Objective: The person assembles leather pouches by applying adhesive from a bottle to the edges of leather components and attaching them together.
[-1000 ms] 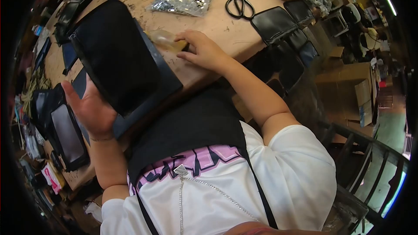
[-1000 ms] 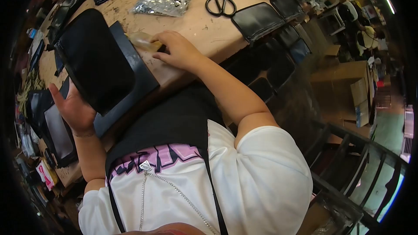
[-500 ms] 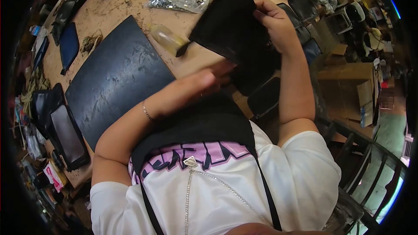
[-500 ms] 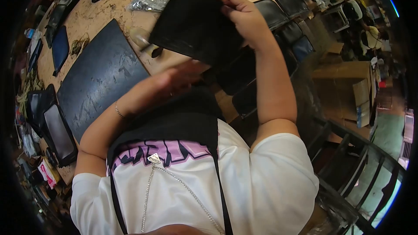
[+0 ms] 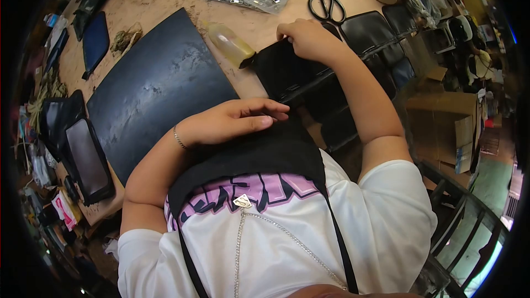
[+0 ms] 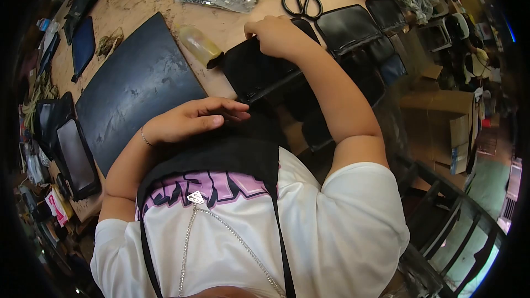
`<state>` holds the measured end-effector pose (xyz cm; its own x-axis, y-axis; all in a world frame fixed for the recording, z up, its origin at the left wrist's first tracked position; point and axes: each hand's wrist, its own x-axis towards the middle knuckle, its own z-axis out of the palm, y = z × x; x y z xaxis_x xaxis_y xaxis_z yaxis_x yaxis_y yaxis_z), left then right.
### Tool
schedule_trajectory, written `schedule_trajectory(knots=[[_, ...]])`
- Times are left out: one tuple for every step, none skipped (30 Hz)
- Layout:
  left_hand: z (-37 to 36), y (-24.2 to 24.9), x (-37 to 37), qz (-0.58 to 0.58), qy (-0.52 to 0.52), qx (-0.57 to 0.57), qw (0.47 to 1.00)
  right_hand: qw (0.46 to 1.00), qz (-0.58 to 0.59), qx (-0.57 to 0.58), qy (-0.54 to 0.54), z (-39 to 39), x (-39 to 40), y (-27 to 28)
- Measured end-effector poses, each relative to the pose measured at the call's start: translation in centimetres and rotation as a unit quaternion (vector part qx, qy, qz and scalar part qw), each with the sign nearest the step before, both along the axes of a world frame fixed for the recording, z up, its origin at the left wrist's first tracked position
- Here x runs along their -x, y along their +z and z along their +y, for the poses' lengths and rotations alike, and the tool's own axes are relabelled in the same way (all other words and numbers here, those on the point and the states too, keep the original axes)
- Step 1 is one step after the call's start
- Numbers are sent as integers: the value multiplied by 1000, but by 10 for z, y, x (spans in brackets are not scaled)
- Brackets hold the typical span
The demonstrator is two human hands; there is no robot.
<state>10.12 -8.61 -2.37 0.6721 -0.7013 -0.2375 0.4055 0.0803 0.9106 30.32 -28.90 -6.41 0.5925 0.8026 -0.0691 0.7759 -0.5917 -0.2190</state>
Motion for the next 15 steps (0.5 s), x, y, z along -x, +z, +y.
schedule_trajectory(knots=[[5,-1,2,2,20,1,1000,995,-83,-45,9,-3,7,-1],[11,-1,4,1,37,0,999,982,-166,-92,20,-7,13,0],[17,-4,6,7,54,19,998,987,-144,-66,-13,-9,18,2],[23,-8,8,13,72,37,997,991,-123,-42,-44,-12,23,6],[30,-10,11,18,92,55,994,992,-101,-17,-74,-14,27,9],[40,-9,10,12,93,41,995,993,-89,-23,-75,-15,29,9],[51,-6,6,6,93,27,995,994,-76,-29,-77,-18,31,5],[65,2,-2,-56,92,-42,993,994,-63,-34,-79,-19,31,1],[76,7,-13,-130,108,-113,979,994,-56,-45,-84,-21,30,-3],[89,3,-29,-178,140,-179,957,993,-48,-57,-89,-23,30,-7],[103,8,-48,-234,165,-301,910,992,-40,-68,-95,-22,30,-8],[121,-1,-73,-306,197,-385,848,993,-42,-53,-100,-20,32,-6],[140,-14,-96,-326,236,-450,797,993,-51,-44,-99,-18,34,-5],[161,-25,-121,-328,256,-499,760,993,-60,-35,-100,-17,36,-4],[183,-41,-146,-390,273,-581,660,992,-69,-25,-101,-16,38,-3]])
